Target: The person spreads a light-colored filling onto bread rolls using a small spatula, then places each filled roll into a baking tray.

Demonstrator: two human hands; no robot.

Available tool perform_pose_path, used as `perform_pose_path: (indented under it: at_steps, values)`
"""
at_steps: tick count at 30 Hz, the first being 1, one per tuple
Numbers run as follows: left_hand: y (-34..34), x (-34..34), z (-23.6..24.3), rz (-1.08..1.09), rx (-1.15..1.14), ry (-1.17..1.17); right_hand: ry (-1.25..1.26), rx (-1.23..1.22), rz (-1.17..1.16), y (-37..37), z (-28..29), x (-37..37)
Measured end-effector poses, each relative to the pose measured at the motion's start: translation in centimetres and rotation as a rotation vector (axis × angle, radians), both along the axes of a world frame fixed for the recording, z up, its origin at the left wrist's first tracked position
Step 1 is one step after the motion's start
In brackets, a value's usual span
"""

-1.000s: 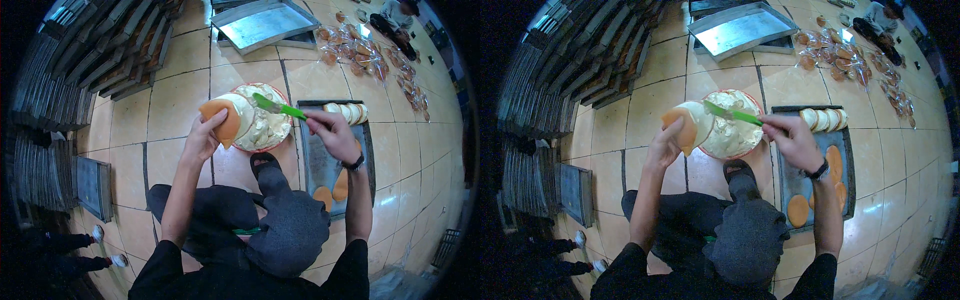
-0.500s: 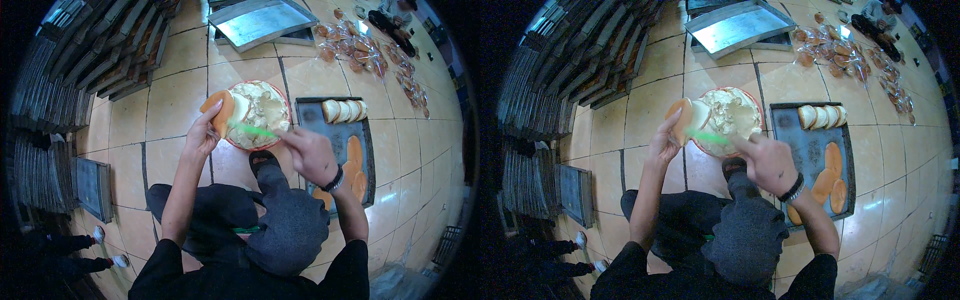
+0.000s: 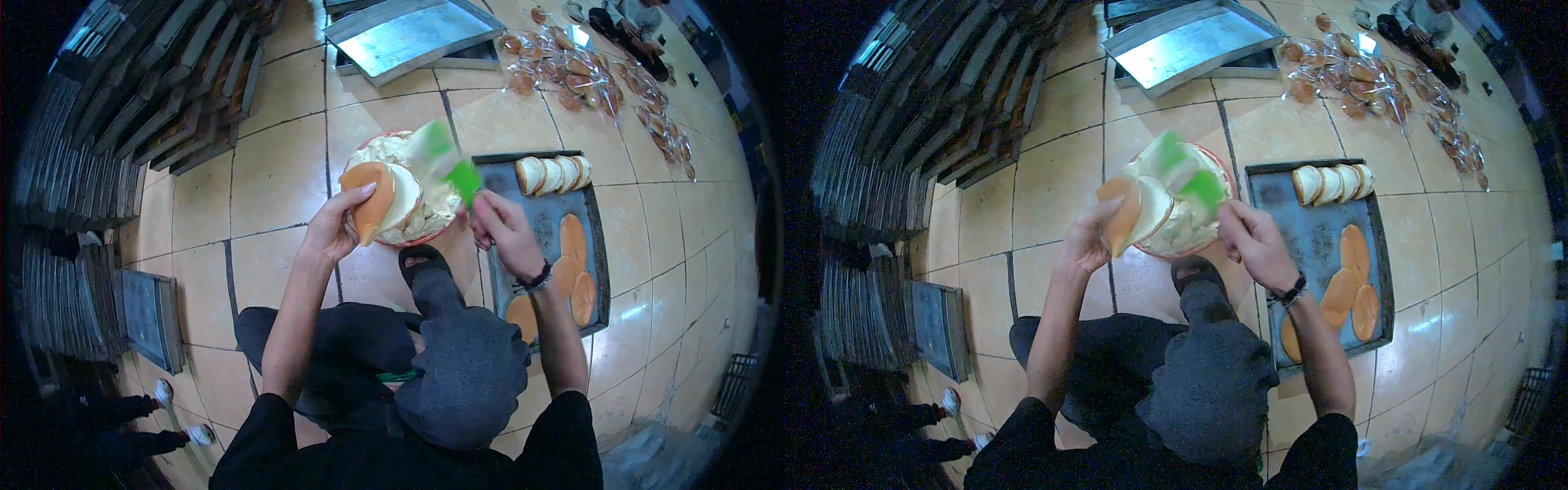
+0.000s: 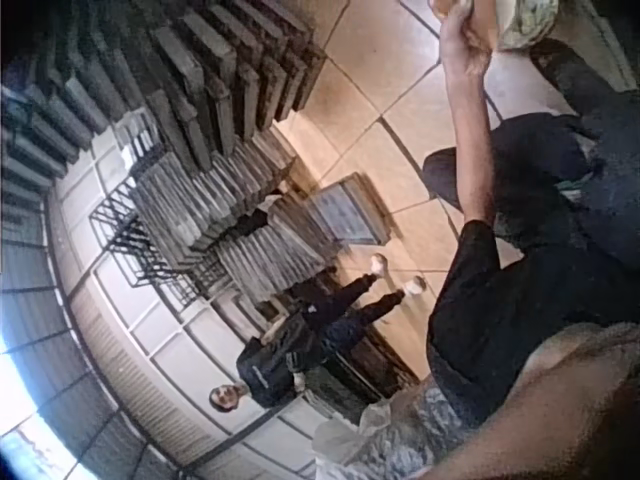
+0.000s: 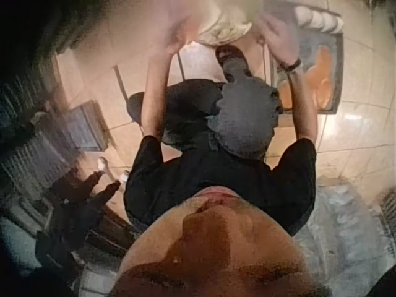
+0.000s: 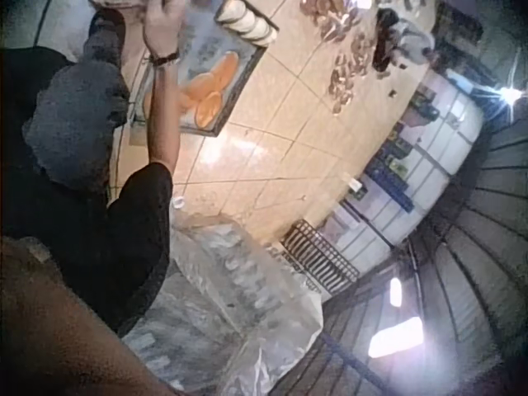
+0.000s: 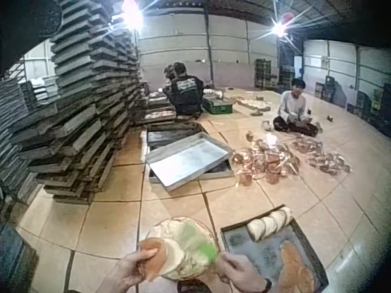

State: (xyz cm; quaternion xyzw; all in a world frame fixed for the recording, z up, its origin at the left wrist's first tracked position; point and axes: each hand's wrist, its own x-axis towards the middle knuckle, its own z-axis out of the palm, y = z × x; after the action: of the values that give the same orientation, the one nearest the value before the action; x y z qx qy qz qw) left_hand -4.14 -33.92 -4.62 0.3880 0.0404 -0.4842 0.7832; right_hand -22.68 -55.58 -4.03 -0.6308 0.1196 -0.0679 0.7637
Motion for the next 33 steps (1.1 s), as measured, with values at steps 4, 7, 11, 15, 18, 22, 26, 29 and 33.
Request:
perform_pose_path:
  at_steps: [4,7,11,15,18,22,26,29,33]
  values:
    - [-4.8,-3.3,-1.1,-0.021,-0.049,-0.3,-0.107,-0.076,-0.42,1.9,-3.7,0.6]
    - [-7.7,-5.0,-3.3,-0.152,-0.025,-0.391,-0.083,-0.119,-0.555,2.3,-8.0,0.9]
    - [-10.3,-5.6,-5.8,-0.104,0.302,-0.54,-0.009,-0.161,-0.806,-2.8,-13.5,-0.5]
    - [-6.9,-6.7,-5.8,-0.149,0.351,-0.629,0.18,-0.566,-1.209,-10.9,-21.7,-1.2]
    - [-1.6,-6.2,-7.4,-0.15,0.47,-0.667,0.297,-0.624,-1.261,-13.0,-27.0,0.9]
    - [3.7,-6.1,-9.0,-0.165,0.56,-0.633,0.319,-0.622,-1.266,-13.1,-29.8,4.2]
    - [5.2,-6.6,-10.7,-0.199,0.623,-0.501,0.345,-0.775,-1.341,-13.5,-30.0,3.9]
    - [6.6,-7.0,-11.2,-0.196,0.593,-0.5,0.497,-0.596,-1.335,-12.3,-27.8,1.1]
    - [5.9,-8.0,-10.2,-0.154,0.64,-0.468,0.92,-0.747,-1.278,-12.8,-25.1,-11.9]
